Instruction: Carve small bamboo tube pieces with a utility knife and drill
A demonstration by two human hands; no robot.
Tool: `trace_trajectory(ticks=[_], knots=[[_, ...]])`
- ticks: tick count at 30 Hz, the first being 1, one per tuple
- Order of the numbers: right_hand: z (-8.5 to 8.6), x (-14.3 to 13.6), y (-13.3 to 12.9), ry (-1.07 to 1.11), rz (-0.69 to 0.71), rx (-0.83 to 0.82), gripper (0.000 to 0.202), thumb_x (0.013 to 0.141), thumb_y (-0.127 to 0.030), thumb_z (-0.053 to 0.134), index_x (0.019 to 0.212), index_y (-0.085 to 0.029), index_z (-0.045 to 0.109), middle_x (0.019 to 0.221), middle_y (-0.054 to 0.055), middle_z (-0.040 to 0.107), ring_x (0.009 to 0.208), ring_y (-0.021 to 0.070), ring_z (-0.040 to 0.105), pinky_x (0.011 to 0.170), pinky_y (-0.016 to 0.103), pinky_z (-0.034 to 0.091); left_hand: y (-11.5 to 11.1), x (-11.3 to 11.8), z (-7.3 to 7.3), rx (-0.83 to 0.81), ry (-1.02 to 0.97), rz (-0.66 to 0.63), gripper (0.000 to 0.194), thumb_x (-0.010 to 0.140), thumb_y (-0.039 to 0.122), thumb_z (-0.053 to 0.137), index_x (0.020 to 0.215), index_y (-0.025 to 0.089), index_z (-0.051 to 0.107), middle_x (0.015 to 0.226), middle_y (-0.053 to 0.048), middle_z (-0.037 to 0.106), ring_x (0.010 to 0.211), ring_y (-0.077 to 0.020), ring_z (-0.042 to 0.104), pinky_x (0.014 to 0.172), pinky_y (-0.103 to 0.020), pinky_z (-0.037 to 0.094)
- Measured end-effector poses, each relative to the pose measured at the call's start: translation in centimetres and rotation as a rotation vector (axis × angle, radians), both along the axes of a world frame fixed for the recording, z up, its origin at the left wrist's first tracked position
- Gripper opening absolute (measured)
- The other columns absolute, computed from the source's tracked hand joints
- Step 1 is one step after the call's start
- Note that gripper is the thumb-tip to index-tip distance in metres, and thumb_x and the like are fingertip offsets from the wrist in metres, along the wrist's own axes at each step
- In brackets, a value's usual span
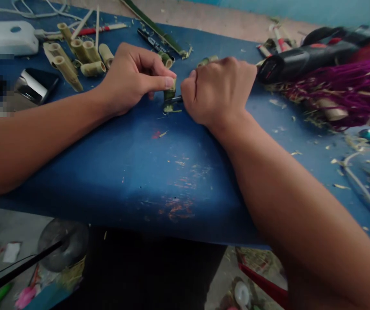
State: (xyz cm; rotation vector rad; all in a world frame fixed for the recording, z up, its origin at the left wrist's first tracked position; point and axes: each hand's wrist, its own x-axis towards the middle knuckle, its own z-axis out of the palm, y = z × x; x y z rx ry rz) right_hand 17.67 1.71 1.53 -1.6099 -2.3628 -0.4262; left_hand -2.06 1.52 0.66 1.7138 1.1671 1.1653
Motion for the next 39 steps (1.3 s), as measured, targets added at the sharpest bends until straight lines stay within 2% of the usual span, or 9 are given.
trace_trajectory(ticks=[2,5,8,11,18,22,26,31,39], knots=[[0.1,-0.3,-0.2,-0.017,-0.053,-0.065,0.061,0.107,-0.039,0.032,0.108,-0.011,0.085,0.104,0.023,0.082,0.1,0.0394,0.078,0.079,0.047,0.051,0.0,-0.1,-0.2,0.029,-0.026,-0.033,0.028,0.09,0.012,0.091,0.069,0.017,0.074,0.091,-0.003,0.083,0.061,-0.0099,0.056,0.065,-0.034,0.047],[0.5,-0.7,-0.5,-0.032,-0.069,-0.139,0.062,0.109,-0.039,0.032,0.114,-0.009,0.086,0.11,0.026,0.082,0.103,0.042,0.077,0.081,0.048,0.051,0.0,-0.5,-0.6,0.065,-0.045,-0.075,0.024,0.087,0.022,0.097,0.072,0.021,0.079,0.085,-0.002,0.083,0.062,-0.0132,0.059,0.064,-0.035,0.048],[0.7,-1.0,-0.5,-0.06,-0.039,-0.158,0.059,0.111,-0.043,0.038,0.114,-0.008,0.086,0.112,0.027,0.082,0.099,0.0384,0.077,0.082,0.046,0.049,0.1,-0.7,-1.0,0.056,-0.035,-0.036,0.023,0.086,0.028,0.097,0.072,0.021,0.079,0.085,-0.003,0.084,0.064,-0.0146,0.063,0.063,-0.034,0.049],[0.7,-1.2,-0.5,-0.114,-0.032,-0.164,0.055,0.109,-0.04,0.043,0.111,-0.005,0.086,0.111,0.028,0.082,0.095,0.0346,0.076,0.078,0.041,0.044,0.2,-0.8,-1.3,0.047,-0.051,0.038,0.02,0.087,0.018,0.088,0.072,0.017,0.076,0.086,-0.005,0.084,0.059,-0.0101,0.059,0.059,-0.029,0.046],[0.9,-0.8,0.0,0.059,-0.019,-0.044,0.052,0.104,-0.035,0.039,0.1,-0.012,0.086,0.103,0.018,0.084,0.087,0.0274,0.073,0.07,0.036,0.033,0.3,-1.3,-1.2,0.023,-0.05,-0.038,0.014,0.086,0.022,0.089,0.08,0.015,0.078,0.096,-0.007,0.085,0.065,-0.0078,0.059,0.063,-0.025,0.047],[0.4,-0.2,0.6,0.115,-0.042,-0.06,0.054,0.107,-0.036,0.037,0.103,-0.012,0.085,0.106,0.02,0.083,0.092,0.03,0.073,0.076,0.038,0.04,0.0,-1.2,-0.8,-0.038,-0.047,-0.049,0.012,0.09,0.028,0.087,0.089,0.017,0.085,0.081,-0.003,0.08,0.06,-0.0082,0.055,0.058,-0.025,0.043],[-0.6,0.3,1.4,0.189,0.003,-0.08,0.058,0.11,-0.04,0.034,0.107,-0.012,0.084,0.108,0.023,0.08,0.101,0.0355,0.074,0.085,0.044,0.048,0.1,-1.2,-0.9,-0.029,-0.057,0.006,0.015,0.084,0.028,0.093,0.092,0.018,0.086,0.068,0.001,0.071,0.065,-0.0114,0.061,0.064,-0.026,0.049],[-0.9,0.2,2.0,0.207,-0.023,-0.142,0.06,0.112,-0.043,0.034,0.111,-0.01,0.084,0.109,0.024,0.079,0.111,0.0407,0.073,0.093,0.05,0.05,0.5,-1.4,-1.2,0.006,-0.061,0.05,0.011,0.082,0.021,0.093,0.088,0.017,0.084,0.074,0.0,0.075,0.067,-0.0114,0.063,0.07,-0.028,0.052],[0.6,-0.7,1.0,0.149,-0.072,-0.18,0.063,0.107,-0.036,0.032,0.115,-0.003,0.085,0.117,0.031,0.08,0.109,0.0416,0.075,0.093,0.049,0.052,1.2,-1.7,-2.0,0.028,-0.029,0.083,0.004,0.086,0.02,0.089,0.087,0.018,0.086,0.079,-0.002,0.08,0.073,-0.0134,0.067,0.083,-0.032,0.056]])
